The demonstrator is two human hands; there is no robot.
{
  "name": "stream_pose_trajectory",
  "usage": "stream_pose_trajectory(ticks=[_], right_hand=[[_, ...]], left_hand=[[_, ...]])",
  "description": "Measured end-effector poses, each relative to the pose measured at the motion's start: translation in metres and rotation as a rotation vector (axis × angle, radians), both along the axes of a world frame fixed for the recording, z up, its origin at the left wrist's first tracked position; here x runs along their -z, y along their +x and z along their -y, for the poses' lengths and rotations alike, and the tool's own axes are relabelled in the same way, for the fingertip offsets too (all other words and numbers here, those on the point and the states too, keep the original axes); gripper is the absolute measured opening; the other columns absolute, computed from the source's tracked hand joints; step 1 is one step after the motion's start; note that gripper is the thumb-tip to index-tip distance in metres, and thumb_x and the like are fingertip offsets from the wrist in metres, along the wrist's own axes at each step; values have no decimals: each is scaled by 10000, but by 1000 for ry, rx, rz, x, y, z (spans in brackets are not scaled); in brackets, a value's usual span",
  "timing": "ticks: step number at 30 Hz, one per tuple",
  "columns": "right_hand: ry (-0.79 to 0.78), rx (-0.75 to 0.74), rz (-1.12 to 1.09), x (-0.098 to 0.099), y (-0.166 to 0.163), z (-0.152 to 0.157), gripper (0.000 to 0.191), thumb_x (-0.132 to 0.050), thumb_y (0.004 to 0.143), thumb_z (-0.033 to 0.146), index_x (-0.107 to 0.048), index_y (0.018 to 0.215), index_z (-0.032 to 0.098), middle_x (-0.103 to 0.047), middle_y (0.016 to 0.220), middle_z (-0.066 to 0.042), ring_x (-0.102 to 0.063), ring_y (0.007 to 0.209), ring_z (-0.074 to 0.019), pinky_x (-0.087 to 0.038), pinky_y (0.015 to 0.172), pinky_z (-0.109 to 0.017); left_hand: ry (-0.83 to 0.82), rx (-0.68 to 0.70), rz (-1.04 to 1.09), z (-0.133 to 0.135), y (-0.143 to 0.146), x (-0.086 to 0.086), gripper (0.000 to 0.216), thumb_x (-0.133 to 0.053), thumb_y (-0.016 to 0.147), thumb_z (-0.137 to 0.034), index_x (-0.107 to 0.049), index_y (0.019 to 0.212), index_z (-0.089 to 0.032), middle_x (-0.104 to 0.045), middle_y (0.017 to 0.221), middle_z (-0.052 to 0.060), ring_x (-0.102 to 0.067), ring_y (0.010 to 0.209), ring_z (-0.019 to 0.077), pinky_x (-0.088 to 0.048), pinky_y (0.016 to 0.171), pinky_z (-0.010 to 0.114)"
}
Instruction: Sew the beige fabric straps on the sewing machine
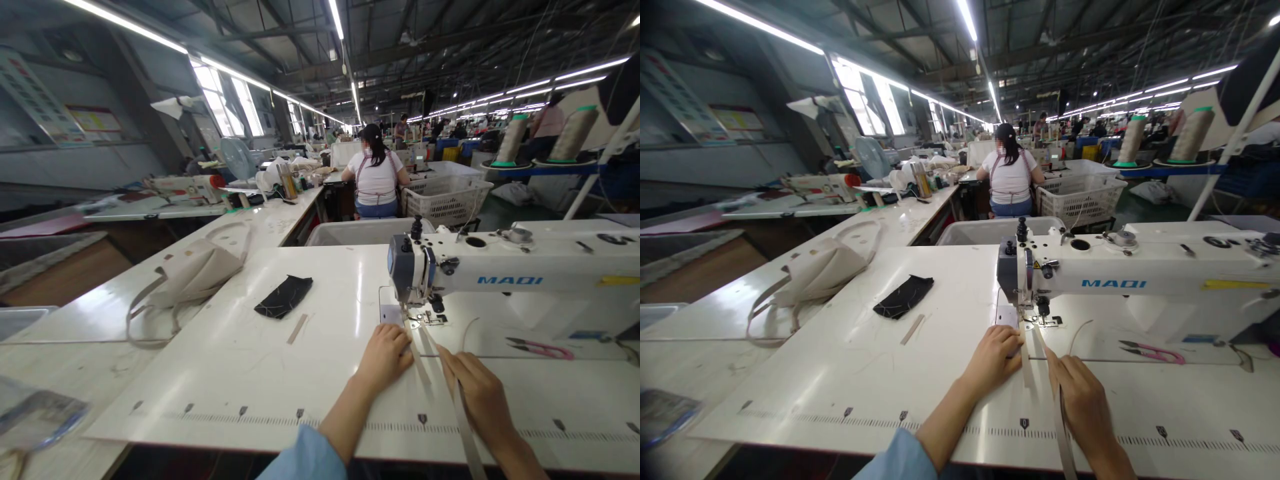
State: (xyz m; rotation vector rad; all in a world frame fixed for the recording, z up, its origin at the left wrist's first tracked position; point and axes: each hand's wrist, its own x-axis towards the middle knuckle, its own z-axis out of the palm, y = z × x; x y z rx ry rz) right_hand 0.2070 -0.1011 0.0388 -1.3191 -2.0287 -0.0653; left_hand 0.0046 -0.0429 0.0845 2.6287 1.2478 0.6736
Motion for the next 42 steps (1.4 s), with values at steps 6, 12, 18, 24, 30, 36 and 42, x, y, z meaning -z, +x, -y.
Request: stream_pose_trajectory(ticks=[6, 12, 18, 24, 30, 36, 42], right_hand=[[7, -22, 14, -6, -3, 1, 322, -360, 955, 222, -486, 1245, 160, -556, 812, -48, -533, 762, -174, -430, 698, -314], [-33, -41, 23, -5, -4, 1, 338, -327, 959, 214, -463, 1263, 157, -552, 837, -58, -531, 787, -188, -448, 707, -333], [-66, -106, 12, -6, -2, 1, 341, -334, 952, 190, -463, 1267, 170, -561, 859, -62, -538, 812, -196, -462, 727, -346], [-70, -190, 3, -11, -5, 0, 329, -323, 951, 178, -497, 1230, 166, -572, 844, -57, -549, 792, -184, -469, 708, -321], [-82, -149, -16, -23, -22, -6, 281, -328, 943, 162, -561, 1101, 162, -551, 796, -48, -533, 758, -183, -447, 666, -312], [-80, -121, 13, -23, -32, -16, 259, -368, 919, 132, -576, 1070, 165, -541, 763, -33, -522, 745, -181, -440, 661, -310], [-57, -115, 22, -21, -35, -20, 261, -359, 925, 137, -601, 1019, 168, -557, 764, -35, -539, 739, -166, -453, 659, -288]], left_hand=[[1, 8, 23, 0, -1, 0, 160, -570, 792, -216, -611, 943, -183, -638, 990, 56, -548, 980, 213, -416, 892, 361], [1, 8, 28, 0, -1, 0, 149, -608, 757, -201, -601, 906, -187, -638, 962, 51, -551, 966, 215, -421, 877, 363], [16, 2, 21, -1, -1, 0, 130, -578, 818, -303, -597, 862, -183, -646, 910, 51, -564, 941, 212, -421, 859, 373], [5, -44, -31, -4, 0, -4, 218, -510, 859, -243, -573, 1062, -198, -622, 1076, 49, -531, 1033, 209, -388, 944, 404], [35, -125, -85, -3, 1, -5, 318, -501, 859, -267, -504, 1167, -186, -554, 1160, 86, -468, 1109, 241, -372, 980, 442], [38, -56, -61, -3, 0, -3, 238, -447, 877, -205, -544, 1093, -190, -590, 1098, 74, -503, 1059, 216, -387, 962, 420], [10, -85, -60, -4, 1, -2, 285, -456, 869, -192, -528, 1145, -195, -585, 1177, 66, -476, 1135, 228, -332, 1005, 457]])
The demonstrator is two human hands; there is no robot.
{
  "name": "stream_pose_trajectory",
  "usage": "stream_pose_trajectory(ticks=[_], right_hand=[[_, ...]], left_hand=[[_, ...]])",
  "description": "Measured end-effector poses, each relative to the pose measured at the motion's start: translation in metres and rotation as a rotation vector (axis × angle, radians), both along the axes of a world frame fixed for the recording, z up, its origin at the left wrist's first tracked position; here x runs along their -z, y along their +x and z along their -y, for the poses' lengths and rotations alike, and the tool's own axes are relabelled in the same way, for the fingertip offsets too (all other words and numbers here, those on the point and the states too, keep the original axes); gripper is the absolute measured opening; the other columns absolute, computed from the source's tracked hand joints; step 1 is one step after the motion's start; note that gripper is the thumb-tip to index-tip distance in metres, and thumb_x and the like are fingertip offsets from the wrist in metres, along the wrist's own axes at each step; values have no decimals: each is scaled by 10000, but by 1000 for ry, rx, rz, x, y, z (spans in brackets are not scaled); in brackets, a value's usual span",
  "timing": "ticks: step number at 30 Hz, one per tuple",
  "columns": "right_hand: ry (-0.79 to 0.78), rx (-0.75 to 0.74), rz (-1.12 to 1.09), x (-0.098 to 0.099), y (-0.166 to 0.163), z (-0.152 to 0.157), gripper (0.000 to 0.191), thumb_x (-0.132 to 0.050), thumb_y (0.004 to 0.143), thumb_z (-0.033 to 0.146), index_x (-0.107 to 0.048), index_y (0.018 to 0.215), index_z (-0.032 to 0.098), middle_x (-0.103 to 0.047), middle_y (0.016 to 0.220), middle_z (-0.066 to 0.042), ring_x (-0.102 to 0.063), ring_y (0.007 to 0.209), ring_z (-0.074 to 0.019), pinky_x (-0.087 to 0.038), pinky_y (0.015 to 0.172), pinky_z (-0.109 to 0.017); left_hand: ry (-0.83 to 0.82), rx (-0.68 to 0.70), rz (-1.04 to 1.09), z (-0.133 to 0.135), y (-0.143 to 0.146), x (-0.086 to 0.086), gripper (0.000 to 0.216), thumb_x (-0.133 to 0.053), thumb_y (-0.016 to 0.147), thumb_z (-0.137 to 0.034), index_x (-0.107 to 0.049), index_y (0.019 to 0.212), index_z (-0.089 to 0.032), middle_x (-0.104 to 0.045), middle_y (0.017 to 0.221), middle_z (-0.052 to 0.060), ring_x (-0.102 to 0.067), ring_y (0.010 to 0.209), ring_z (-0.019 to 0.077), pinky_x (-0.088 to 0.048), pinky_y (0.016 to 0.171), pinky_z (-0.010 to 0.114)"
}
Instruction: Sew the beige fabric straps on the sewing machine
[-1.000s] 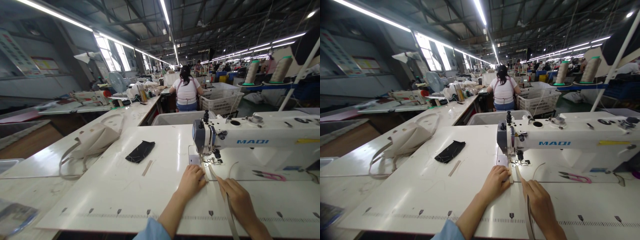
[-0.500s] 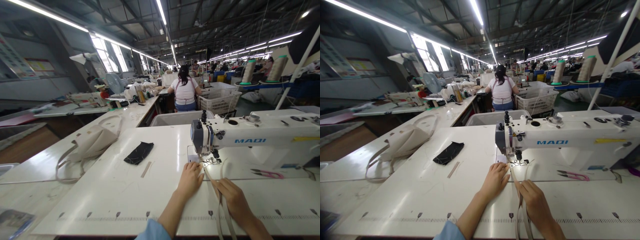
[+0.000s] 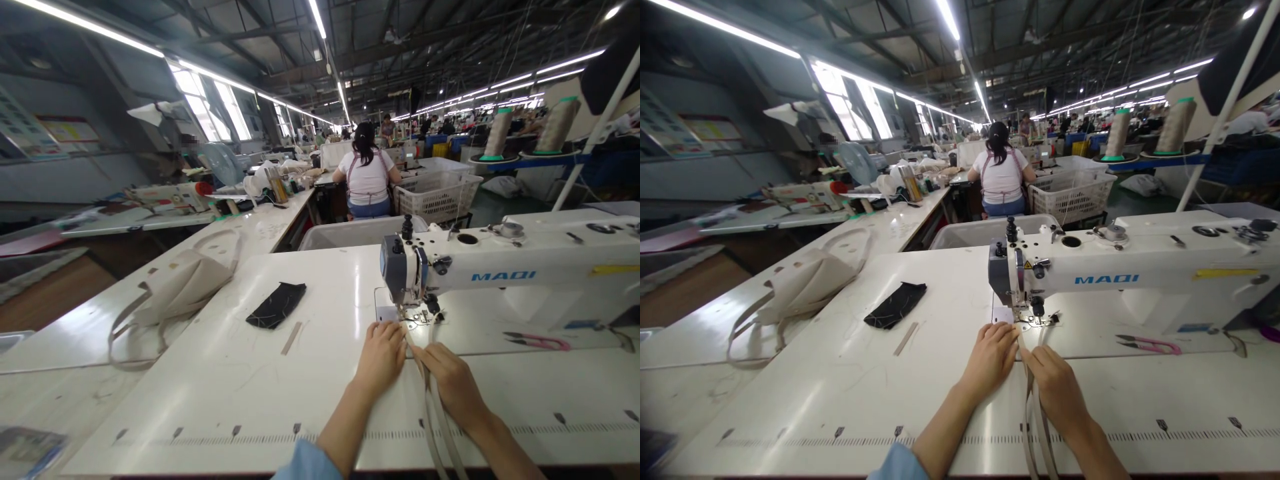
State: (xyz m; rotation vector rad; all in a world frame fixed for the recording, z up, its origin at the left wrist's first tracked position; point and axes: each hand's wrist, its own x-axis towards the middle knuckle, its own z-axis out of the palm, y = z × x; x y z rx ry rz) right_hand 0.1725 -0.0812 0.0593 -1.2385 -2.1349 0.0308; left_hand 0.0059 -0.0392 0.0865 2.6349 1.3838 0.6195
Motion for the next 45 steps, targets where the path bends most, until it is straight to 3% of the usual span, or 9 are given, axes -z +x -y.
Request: stream_pose_trajectory(ticks=[11, 18, 32, 45], right_hand=[[-21, 13, 0, -1, -3, -6, 245, -380, 935, 166, -590, 1060, 181, -583, 829, -48, -548, 793, -176, -478, 696, -296], [90, -4, -52, -7, -6, -1, 231, -423, 938, 256, -584, 1071, 155, -580, 819, -58, -550, 785, -182, -468, 705, -318], [103, -93, -142, -6, -3, 6, 213, -501, 907, 272, -605, 1054, 159, -571, 766, -41, -555, 735, -174, -465, 647, -308], [16, -103, -193, 9, -4, 4, 187, -494, 909, 284, -596, 1032, 186, -576, 784, -40, -557, 749, -189, -463, 673, -325]], left_hand=[[-26, 3, -14, -2, -1, -1, 319, -452, 873, -203, -503, 1188, -185, -555, 1209, 74, -452, 1159, 225, -332, 1011, 440], [-32, 76, 48, -1, -4, -4, 246, -515, 819, -178, -565, 1059, -190, -606, 1046, 60, -502, 1048, 216, -389, 939, 386], [-34, 74, 77, 2, -4, 0, 142, -566, 767, -150, -584, 898, -202, -611, 972, 41, -534, 975, 205, -408, 889, 361], [-49, 56, 68, 3, -7, 2, 113, -597, 765, -184, -580, 875, -202, -605, 943, 38, -531, 942, 206, -420, 851, 350]])
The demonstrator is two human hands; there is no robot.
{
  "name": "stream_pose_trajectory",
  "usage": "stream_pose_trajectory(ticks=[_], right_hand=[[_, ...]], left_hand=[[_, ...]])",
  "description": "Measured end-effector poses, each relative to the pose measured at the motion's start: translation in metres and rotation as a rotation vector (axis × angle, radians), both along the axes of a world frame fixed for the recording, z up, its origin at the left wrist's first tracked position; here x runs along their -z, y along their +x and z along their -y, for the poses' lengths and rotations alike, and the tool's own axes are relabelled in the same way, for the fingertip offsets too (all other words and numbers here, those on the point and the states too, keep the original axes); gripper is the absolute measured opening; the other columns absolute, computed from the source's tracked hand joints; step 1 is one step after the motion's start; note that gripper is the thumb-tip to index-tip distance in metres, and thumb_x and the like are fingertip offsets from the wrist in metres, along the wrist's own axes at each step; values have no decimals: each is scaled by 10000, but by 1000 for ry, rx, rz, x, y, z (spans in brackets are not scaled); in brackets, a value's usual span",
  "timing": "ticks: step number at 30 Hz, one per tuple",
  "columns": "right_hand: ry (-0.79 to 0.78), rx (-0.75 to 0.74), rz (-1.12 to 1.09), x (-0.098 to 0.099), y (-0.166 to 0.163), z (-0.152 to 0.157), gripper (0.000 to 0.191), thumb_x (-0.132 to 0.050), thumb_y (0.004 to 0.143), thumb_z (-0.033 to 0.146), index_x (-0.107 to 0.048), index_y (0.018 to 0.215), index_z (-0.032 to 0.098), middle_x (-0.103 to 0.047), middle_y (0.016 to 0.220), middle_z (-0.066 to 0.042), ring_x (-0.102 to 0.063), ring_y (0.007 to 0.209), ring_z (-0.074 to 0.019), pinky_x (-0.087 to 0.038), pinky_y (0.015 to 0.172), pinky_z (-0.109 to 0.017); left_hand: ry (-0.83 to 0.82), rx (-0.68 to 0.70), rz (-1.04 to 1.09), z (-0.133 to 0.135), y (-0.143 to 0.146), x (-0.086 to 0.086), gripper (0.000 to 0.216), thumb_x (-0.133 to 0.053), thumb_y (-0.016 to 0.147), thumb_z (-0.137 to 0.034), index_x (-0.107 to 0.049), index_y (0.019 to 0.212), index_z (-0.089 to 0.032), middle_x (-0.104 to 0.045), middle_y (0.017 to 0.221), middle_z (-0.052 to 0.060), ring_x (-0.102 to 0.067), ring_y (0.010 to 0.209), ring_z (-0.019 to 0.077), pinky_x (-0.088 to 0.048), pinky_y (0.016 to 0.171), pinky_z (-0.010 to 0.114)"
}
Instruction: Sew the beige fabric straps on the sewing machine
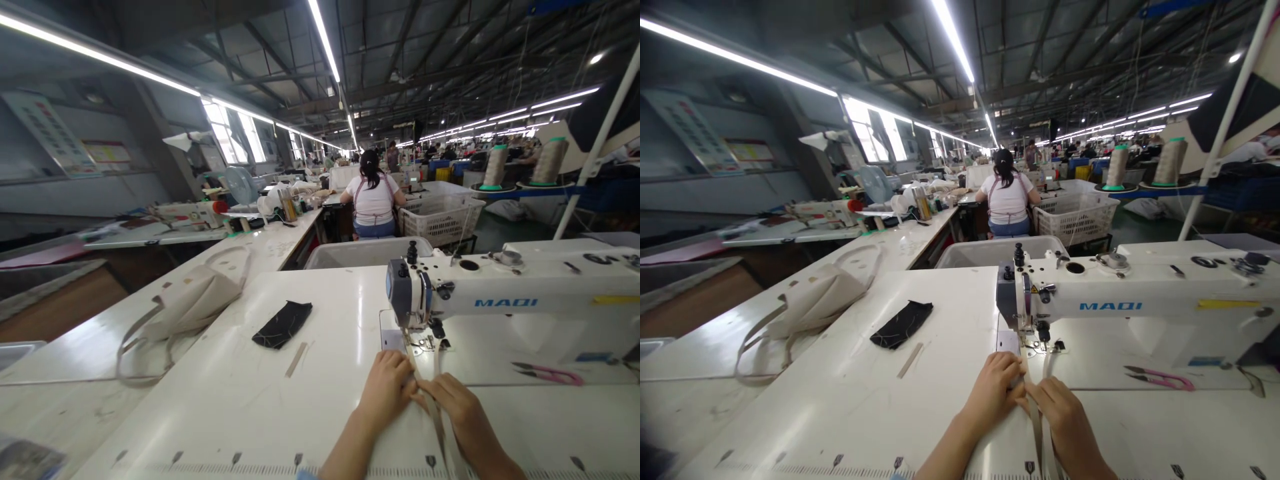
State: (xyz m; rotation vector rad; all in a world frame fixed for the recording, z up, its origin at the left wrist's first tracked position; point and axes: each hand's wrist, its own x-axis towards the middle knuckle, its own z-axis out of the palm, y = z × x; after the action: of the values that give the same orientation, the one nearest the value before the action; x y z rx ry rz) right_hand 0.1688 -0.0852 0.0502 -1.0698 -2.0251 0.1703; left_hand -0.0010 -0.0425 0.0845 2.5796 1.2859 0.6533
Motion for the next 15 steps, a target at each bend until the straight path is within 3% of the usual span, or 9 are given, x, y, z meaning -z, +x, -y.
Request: stream_pose_trajectory(ticks=[15], right_hand=[[151, 23, -10, 0, -6, -5, 182, -467, 917, 271, -625, 890, 185, -581, 694, -32, -570, 647, -162, -468, 596, -264]], left_hand=[[-38, -38, 9, 0, -4, 4, 169, -661, 731, -197, -598, 888, -211, -612, 964, 29, -517, 955, 214, -414, 877, 351]])
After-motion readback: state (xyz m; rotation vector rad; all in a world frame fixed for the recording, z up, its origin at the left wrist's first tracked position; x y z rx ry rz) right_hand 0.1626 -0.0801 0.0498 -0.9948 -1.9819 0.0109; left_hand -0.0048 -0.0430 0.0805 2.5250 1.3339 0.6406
